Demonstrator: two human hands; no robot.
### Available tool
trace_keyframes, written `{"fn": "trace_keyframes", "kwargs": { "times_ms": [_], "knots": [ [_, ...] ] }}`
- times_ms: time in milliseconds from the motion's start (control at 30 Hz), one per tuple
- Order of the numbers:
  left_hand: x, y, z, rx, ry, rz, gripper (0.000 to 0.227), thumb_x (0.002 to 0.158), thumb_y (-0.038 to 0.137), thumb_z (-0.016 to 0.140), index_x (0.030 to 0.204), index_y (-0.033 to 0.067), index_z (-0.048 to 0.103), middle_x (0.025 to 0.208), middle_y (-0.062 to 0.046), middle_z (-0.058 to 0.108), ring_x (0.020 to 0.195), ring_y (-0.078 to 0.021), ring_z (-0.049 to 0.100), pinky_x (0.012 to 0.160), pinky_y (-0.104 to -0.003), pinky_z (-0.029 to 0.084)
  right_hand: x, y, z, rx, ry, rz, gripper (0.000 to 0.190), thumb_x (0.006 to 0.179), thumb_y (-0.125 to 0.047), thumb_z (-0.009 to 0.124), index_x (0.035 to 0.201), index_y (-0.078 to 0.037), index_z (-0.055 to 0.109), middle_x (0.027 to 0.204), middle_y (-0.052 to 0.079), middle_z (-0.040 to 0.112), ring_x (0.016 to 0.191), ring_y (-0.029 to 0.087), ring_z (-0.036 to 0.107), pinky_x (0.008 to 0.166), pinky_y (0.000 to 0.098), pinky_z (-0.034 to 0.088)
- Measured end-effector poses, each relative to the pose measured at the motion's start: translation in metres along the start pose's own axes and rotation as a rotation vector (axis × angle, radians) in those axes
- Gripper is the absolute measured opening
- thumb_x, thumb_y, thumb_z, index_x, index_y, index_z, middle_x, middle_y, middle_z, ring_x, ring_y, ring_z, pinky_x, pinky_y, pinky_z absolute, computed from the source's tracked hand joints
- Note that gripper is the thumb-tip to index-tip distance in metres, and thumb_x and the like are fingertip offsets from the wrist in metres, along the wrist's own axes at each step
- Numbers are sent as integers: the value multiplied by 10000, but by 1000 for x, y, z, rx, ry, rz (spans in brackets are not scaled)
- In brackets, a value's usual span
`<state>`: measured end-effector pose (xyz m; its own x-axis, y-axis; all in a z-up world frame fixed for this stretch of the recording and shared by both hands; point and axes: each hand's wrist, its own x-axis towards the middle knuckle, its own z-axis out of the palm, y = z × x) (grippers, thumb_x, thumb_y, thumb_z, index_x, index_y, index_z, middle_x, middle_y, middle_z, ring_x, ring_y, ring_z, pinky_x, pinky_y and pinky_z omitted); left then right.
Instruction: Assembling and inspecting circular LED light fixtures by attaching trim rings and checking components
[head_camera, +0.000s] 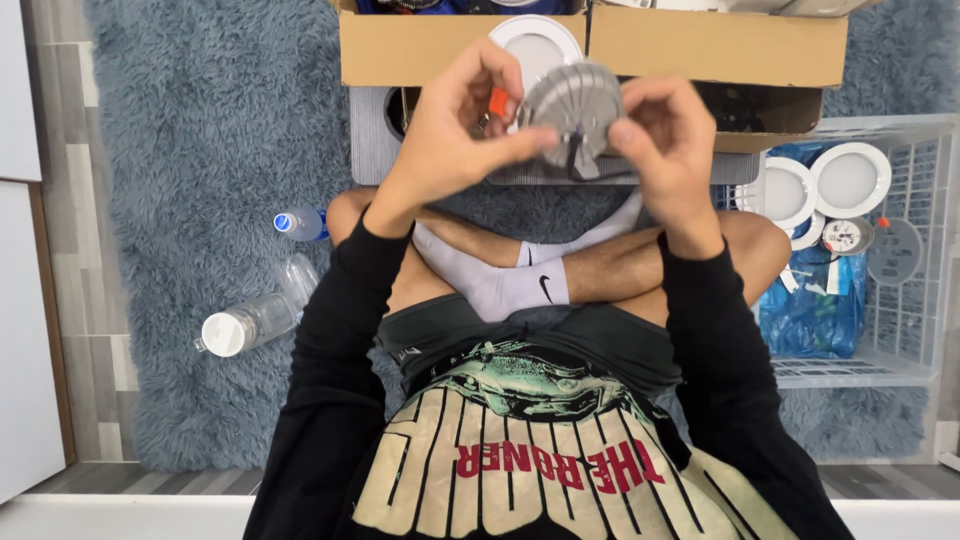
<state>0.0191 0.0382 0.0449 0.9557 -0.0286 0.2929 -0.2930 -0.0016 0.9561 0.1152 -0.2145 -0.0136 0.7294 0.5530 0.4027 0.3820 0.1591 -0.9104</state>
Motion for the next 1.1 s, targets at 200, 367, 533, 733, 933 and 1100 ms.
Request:
{"fn": "trace_keyframes", "kwargs": {
  "times_ms": [200,367,533,733,933,1100],
  "knots": [
    [20,-25,-19,307,57,87,368,1065,265,875,1208,95,582,919,-5,626,777,-99,550,658,-244,457,32,15,-7,37,7,44,219,1186,-162,715,1270,-97,524,1140,65,569,888,154,556,719,263,515],
    [31,-52,-35,530,168,65,503,1082,373,915,908,154,497,805,30,448,738,-115,427,688,-329,383,51,16,-4,-109,-39,77,124,1258,-126,678,1283,-56,578,1122,72,647,1044,168,638,939,308,544],
    [32,-74,-46,585,141,38,470,1101,391,895,917,154,534,810,38,448,742,-122,427,685,-338,360,56,24,2,-139,-56,142,200,1256,-104,694,1099,-76,573,1098,53,658,996,135,645,900,279,559],
    [29,-89,-51,655,115,27,435,1092,351,905,904,129,581,808,21,514,733,-140,469,664,-345,379,52,28,8,-331,-71,175,126,1249,-141,732,1161,-79,668,934,-10,568,844,95,493,796,279,439],
    [30,-95,-51,690,99,76,295,1073,299,896,945,130,690,800,14,528,734,-162,499,672,-359,403,50,29,10,-496,-94,125,78,1226,-148,740,1250,-74,738,888,3,581,802,118,510,755,309,432],
    [29,-86,-48,709,89,157,199,1049,278,843,1167,122,806,1076,-31,787,947,-239,696,798,-383,503,49,29,10,-533,-116,122,100,1236,-168,735,1267,-72,737,866,6,563,769,127,488,726,323,409]
  ]
}}
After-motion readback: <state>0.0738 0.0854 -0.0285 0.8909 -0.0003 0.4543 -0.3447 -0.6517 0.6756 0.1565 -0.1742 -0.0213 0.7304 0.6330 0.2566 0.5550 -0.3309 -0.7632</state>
